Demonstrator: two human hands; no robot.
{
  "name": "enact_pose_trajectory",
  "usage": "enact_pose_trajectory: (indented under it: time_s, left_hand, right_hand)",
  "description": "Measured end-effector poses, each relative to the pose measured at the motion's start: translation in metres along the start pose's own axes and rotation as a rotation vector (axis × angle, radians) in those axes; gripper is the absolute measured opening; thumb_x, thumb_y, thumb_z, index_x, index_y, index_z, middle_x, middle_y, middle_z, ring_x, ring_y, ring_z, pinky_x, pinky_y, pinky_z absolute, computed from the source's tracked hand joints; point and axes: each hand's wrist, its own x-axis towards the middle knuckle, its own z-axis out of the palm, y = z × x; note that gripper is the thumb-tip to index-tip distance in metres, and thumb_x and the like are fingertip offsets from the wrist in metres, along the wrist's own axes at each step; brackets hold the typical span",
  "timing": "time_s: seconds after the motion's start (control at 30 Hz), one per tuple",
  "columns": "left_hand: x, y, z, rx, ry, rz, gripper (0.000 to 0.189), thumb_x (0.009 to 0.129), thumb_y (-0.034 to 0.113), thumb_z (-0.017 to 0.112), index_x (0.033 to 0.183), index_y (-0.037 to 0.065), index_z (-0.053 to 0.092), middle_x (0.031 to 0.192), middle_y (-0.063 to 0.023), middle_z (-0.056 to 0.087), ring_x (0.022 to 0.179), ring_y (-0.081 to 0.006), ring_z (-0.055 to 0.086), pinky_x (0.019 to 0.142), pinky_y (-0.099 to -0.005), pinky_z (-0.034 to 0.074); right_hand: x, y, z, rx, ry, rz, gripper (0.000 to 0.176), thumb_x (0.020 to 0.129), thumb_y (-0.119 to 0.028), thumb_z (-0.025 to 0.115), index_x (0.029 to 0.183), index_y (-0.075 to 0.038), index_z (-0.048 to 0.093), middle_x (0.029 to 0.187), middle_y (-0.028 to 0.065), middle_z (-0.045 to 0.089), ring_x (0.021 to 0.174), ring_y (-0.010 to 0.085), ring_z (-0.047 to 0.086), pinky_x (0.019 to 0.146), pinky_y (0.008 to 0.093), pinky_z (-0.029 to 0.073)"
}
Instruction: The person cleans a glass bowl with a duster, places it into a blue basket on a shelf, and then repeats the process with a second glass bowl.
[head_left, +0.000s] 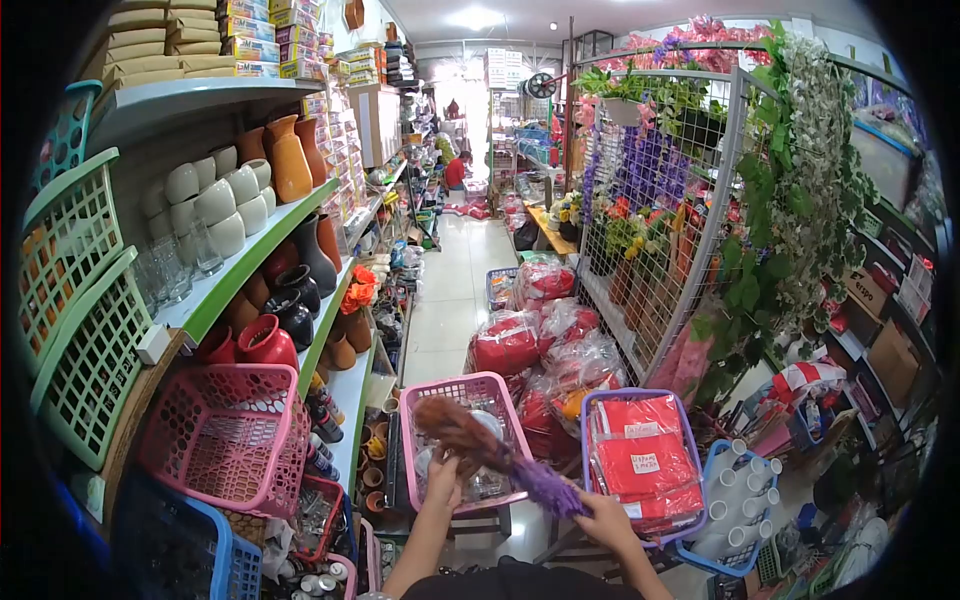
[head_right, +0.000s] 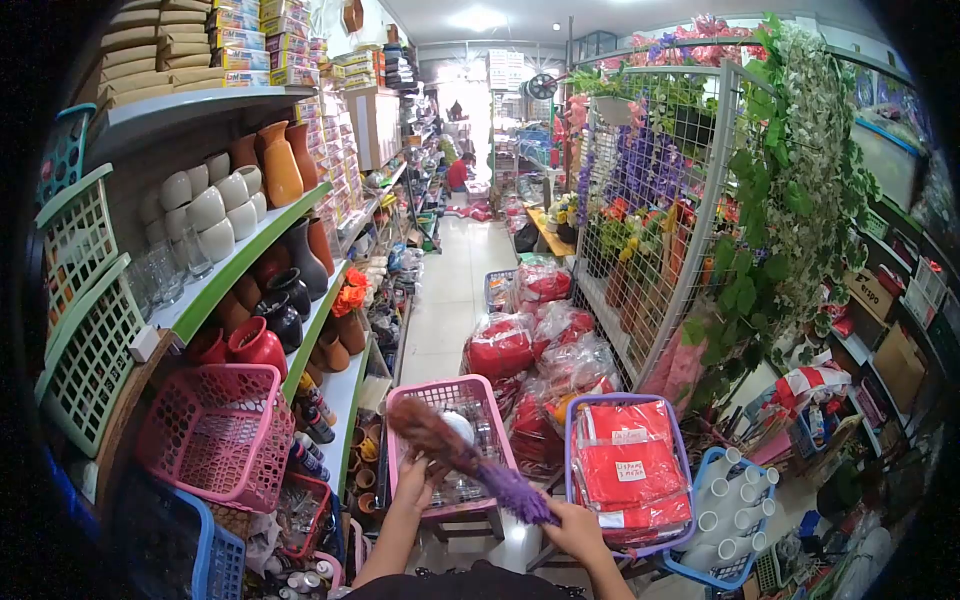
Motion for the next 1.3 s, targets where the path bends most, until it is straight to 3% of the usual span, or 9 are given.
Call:
enact_pose_trajectory:
  time_s: [0.23,0.4,0.63,0.8,0.97,1.1,1.17,1.23,1.3]
  left_hand:
    - [0.01,0.001,-0.008,0.032,-0.005,0.042,0.016,0.088,0.009,0.054,0.103,0.004,0.051,0.096,-0.0076,0.061,0.084,-0.0197,0.063,0.071,-0.033,0.055]
    - [-0.003,0.01,0.001,0.249,-0.048,0.056,0.02,0.088,0.01,0.055,0.106,0.002,0.053,0.098,-0.0079,0.062,0.085,-0.0178,0.063,0.076,-0.0301,0.052]
    - [0.006,-0.01,-0.025,0.651,-0.008,0.391,0.03,0.079,0.009,0.066,0.106,0.0,0.056,0.095,-0.0077,0.063,0.085,-0.0137,0.06,0.075,-0.0256,0.048]
    - [0.0,-0.013,-0.022,0.569,0.06,0.455,0.033,0.072,0.011,0.073,0.099,-0.001,0.06,0.086,-0.0048,0.065,0.079,-0.0088,0.059,0.064,-0.0247,0.046]
    - [-0.004,0.0,-0.027,1.112,-0.015,0.472,0.034,0.074,0.0,0.066,0.107,0.0,0.059,0.091,-0.0057,0.064,0.08,-0.0109,0.059,0.068,-0.0246,0.047]
    - [-0.007,-0.003,0.006,0.538,0.044,0.456,0.028,0.074,0.005,0.069,0.097,-0.004,0.057,0.088,-0.0094,0.064,0.08,-0.0138,0.059,0.072,-0.0288,0.047]
    - [-0.008,0.004,0.002,0.887,0.033,0.55,0.031,0.074,0.005,0.069,0.099,-0.005,0.054,0.093,-0.0106,0.062,0.082,-0.0133,0.058,0.074,-0.0277,0.047]
    - [0.009,-0.008,-0.02,1.375,0.064,0.986,0.032,0.075,0.003,0.067,0.103,-0.003,0.051,0.091,-0.0092,0.062,0.079,-0.0131,0.059,0.073,-0.0275,0.048]
    - [0.007,-0.008,-0.009,0.727,0.038,0.427,0.031,0.075,0.0,0.065,0.103,-0.002,0.052,0.092,-0.0089,0.062,0.081,-0.0131,0.059,0.073,-0.0259,0.048]
  right_hand:
    - [-0.004,0.021,0.014,0.257,0.049,-0.131,0.044,0.074,-0.022,0.062,0.116,-0.014,0.057,0.082,0.0197,0.061,0.078,0.0369,0.06,0.069,0.0443,0.046]
    - [0.01,0.02,0.015,-0.008,0.292,0.201,0.044,0.071,-0.024,0.063,0.113,-0.01,0.058,0.081,0.02,0.062,0.077,0.0381,0.06,0.068,0.0448,0.046]
    - [0.011,0.001,0.012,0.004,-0.056,-0.209,0.041,0.073,-0.026,0.062,0.113,-0.017,0.059,0.085,0.016,0.061,0.081,0.034,0.06,0.07,0.0425,0.047]
    - [0.015,-0.001,0.012,-0.044,0.181,0.004,0.043,0.074,-0.027,0.062,0.117,-0.021,0.057,0.084,0.013,0.061,0.077,0.0332,0.06,0.068,0.0423,0.048]
    - [0.011,-0.003,0.003,-0.026,0.054,-0.121,0.043,0.073,-0.026,0.062,0.116,-0.019,0.057,0.083,0.0139,0.061,0.076,0.0339,0.06,0.066,0.0435,0.047]
    - [0.018,-0.009,0.004,-0.042,0.184,-0.025,0.039,0.073,-0.027,0.062,0.11,-0.015,0.059,0.083,0.0142,0.061,0.077,0.0338,0.06,0.066,0.0439,0.047]
    - [0.015,-0.002,0.001,-0.051,0.118,-0.08,0.038,0.073,-0.027,0.062,0.108,-0.013,0.06,0.083,0.0143,0.061,0.077,0.0343,0.06,0.066,0.0438,0.047]
    - [0.012,-0.001,-0.002,-0.022,0.042,-0.178,0.036,0.073,-0.027,0.062,0.106,-0.013,0.061,0.084,0.014,0.061,0.077,0.0343,0.06,0.066,0.0437,0.047]
    - [0.017,0.002,0.005,-0.014,0.123,-0.075,0.036,0.073,-0.028,0.062,0.106,-0.013,0.061,0.084,0.014,0.061,0.077,0.0339,0.06,0.066,0.0436,0.047]
